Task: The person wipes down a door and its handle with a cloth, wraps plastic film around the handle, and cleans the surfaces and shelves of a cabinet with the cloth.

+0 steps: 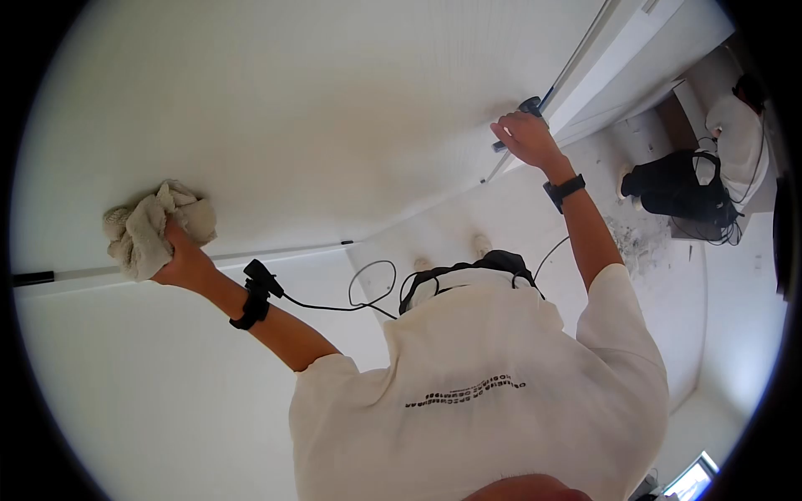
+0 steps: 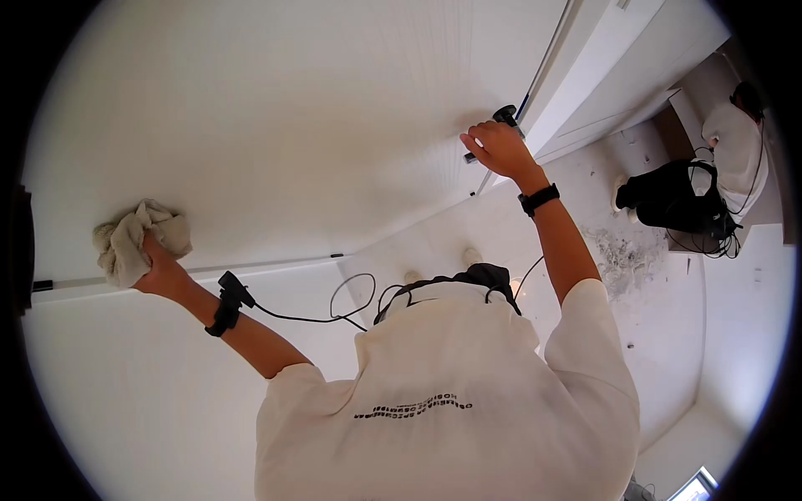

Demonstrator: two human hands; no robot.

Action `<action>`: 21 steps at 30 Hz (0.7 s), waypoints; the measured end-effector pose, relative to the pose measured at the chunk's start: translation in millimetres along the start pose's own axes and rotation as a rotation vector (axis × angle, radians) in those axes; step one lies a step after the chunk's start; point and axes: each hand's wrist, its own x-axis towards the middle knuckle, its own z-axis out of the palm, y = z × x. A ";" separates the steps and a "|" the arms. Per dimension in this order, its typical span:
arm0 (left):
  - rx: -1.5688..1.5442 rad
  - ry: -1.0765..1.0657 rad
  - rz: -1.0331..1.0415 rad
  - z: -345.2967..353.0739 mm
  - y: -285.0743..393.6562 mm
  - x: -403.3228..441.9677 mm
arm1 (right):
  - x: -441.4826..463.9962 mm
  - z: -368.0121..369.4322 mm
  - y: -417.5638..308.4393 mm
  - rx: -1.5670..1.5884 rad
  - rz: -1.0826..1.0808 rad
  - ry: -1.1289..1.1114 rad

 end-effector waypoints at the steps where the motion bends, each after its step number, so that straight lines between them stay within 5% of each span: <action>1: -0.007 0.038 0.044 10.0 3.7 -0.1 | 2.5 -0.3 -2.4 -0.009 -0.031 0.015; 3: -0.065 -0.139 0.193 14.9 -31.0 5.3 | 9.9 7.2 -6.2 -0.024 -0.092 0.034; 6: -0.127 -0.103 0.315 20.9 -21.6 -11.1 | 19.2 10.0 -21.0 -0.057 -0.147 0.056; 8: -0.255 -0.032 -0.221 11.1 -102.9 -64.2 | 30.1 29.4 -31.0 -0.121 -0.021 -0.014; 10: -0.071 -0.252 -0.198 -2.4 -153.0 -89.5 | 34.1 36.3 -39.2 -0.250 -0.078 0.048; 11: -0.266 -0.096 -0.624 3.7 -165.7 -114.1 | 37.6 35.8 -46.9 -0.262 -0.059 0.058; 13: -0.144 -0.220 -0.679 -8.2 -201.6 -149.6 | 41.8 38.6 -35.4 -0.272 -0.038 -0.072; 17: -0.161 -0.137 -1.206 -22.0 -213.8 -179.6 | 30.8 39.9 -1.8 -0.201 -0.043 -0.168; 21: -0.147 -0.138 -0.815 -21.4 -205.1 -159.8 | 25.1 65.7 43.8 -0.236 -0.083 -0.120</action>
